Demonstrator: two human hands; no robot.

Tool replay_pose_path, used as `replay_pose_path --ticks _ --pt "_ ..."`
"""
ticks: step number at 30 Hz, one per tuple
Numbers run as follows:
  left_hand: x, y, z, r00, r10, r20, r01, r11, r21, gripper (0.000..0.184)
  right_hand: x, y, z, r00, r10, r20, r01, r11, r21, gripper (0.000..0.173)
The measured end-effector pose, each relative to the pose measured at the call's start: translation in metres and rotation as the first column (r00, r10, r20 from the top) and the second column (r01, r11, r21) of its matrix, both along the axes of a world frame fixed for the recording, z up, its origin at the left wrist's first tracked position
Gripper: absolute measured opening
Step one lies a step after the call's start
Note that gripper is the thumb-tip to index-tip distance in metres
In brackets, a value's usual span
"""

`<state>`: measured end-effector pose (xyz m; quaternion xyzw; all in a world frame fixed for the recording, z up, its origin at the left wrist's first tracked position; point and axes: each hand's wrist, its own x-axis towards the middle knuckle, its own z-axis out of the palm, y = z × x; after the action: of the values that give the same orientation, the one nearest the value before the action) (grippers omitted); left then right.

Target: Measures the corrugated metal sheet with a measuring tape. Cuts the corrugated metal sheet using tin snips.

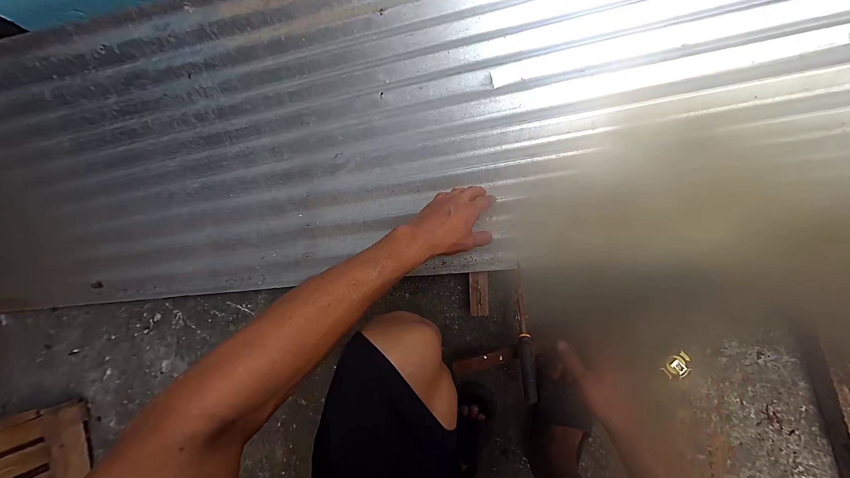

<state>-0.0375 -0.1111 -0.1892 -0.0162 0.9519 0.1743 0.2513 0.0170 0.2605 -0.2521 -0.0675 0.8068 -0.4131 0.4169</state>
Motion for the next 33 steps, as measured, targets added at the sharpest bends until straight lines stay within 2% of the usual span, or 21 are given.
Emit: replay_pose_path --ticks 2,4,7,10,13,18,22,25,27,30,33 --pt "0.023 0.007 -0.024 0.986 -0.149 -0.071 0.141 0.984 -0.107 0.072 0.008 -0.02 -0.009 0.985 0.146 0.093 -0.148 0.989 0.019 0.07" --pt "0.046 0.018 -0.051 0.967 -0.23 -0.107 0.211 0.963 -0.166 0.076 0.012 -0.034 -0.012 0.96 0.238 0.145 -0.251 0.965 0.079 0.083" --pt "0.061 0.034 -0.087 0.97 -0.203 -0.132 0.181 0.97 -0.165 0.083 0.013 -0.049 -0.011 0.933 0.299 0.201 -0.334 0.928 0.168 0.091" --pt "0.065 0.049 -0.11 0.987 -0.135 -0.086 0.122 0.982 -0.141 0.089 0.013 -0.06 -0.013 0.924 0.314 0.22 -0.361 0.904 0.229 0.083" --pt "0.06 0.062 -0.116 0.996 -0.064 -0.059 0.055 0.989 -0.135 0.089 0.012 -0.065 -0.01 0.918 0.287 0.272 -0.35 0.91 0.221 0.067" --pt "0.043 0.069 -0.115 1.0 -0.017 0.009 0.018 0.984 -0.175 0.083 -0.007 -0.073 0.02 0.857 0.157 0.49 -0.291 0.933 0.21 0.05" --pt "0.04 0.069 -0.113 1.0 0.01 -0.005 -0.011 0.987 -0.161 0.086 -0.024 -0.086 0.048 0.813 0.072 0.578 -0.288 0.912 0.292 0.038" --pt "0.042 0.069 -0.114 1.0 -0.001 -0.023 -0.003 0.987 -0.16 0.085 -0.016 -0.095 0.05 0.844 0.083 0.53 -0.31 0.882 0.355 0.029" --pt "0.042 0.067 -0.113 1.0 0.003 -0.031 -0.008 0.989 -0.15 0.088 -0.003 -0.096 0.047 0.896 0.056 0.44 -0.236 0.9 0.365 0.027" --pt "0.039 0.07 -0.107 0.999 0.028 0.043 -0.023 0.995 -0.101 0.103 0.012 -0.094 0.043 0.945 -0.009 0.328 -0.124 0.916 0.381 0.029" --pt "0.035 0.068 -0.102 0.995 0.037 0.097 -0.033 0.999 -0.041 0.109 0.021 -0.098 0.039 0.97 0.021 0.241 -0.134 0.877 0.462 0.039"
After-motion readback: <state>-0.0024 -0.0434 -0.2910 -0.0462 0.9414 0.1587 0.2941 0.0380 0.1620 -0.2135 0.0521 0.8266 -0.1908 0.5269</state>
